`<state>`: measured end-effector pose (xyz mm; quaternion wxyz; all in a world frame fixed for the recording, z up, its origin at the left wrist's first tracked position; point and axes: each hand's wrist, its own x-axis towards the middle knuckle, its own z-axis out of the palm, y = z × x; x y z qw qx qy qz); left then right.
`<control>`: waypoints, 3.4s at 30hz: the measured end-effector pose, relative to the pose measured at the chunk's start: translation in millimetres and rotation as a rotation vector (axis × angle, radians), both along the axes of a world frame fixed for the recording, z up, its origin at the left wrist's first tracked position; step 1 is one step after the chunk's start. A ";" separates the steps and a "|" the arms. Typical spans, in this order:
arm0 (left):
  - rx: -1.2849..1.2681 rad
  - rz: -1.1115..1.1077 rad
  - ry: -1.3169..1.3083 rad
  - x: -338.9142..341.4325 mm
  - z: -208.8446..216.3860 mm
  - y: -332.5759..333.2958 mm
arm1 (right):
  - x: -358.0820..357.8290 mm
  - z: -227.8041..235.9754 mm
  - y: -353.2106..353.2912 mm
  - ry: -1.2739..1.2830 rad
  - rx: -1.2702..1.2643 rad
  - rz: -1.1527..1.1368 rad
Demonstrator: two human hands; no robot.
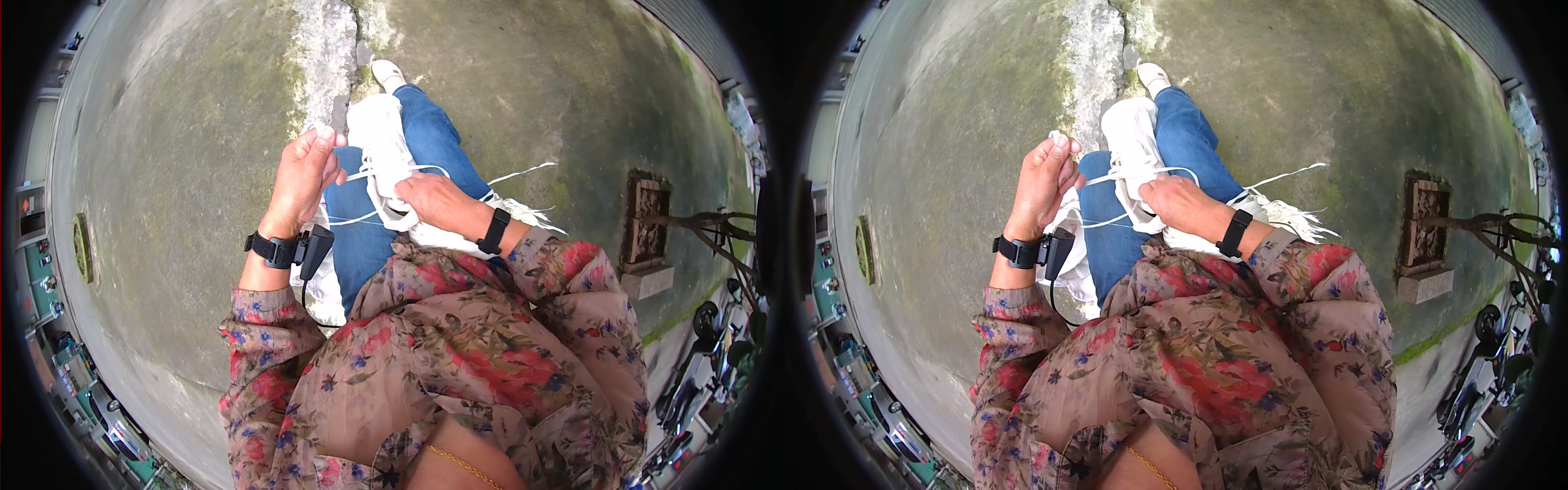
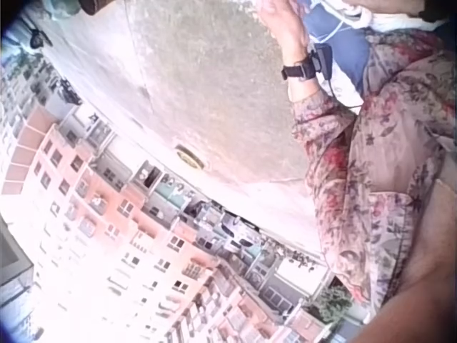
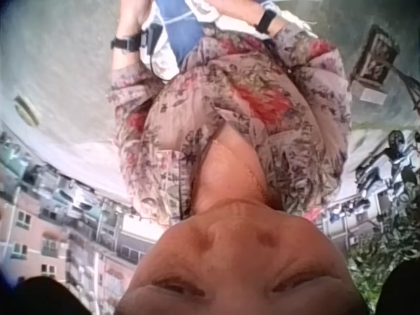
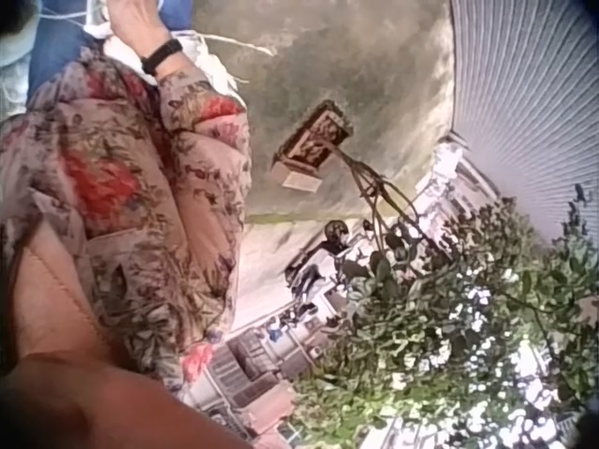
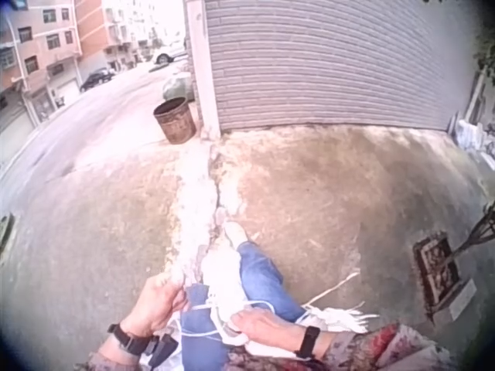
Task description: Lace and tie the shoelaces of a white shoe while holding it in the lap.
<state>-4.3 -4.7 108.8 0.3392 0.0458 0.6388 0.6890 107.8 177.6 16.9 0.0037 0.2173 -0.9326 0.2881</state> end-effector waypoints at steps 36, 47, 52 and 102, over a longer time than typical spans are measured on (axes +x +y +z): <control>-0.740 -0.078 0.455 46.6 -104.0 -8.2 | -9.5 10.2 3.1 0.169 0.126 -0.307; -0.949 -0.427 1.078 34.6 -89.2 4.8 | -2.2 12.1 11.5 0.078 0.252 -0.421; -1.006 -0.541 1.311 37.5 -83.9 18.9 | -6.0 9.7 10.9 -0.051 0.237 -0.415; -0.916 -0.188 0.437 63.8 -11.2 -176.7 | -11.5 -12.4 107.4 -0.313 -0.267 -0.667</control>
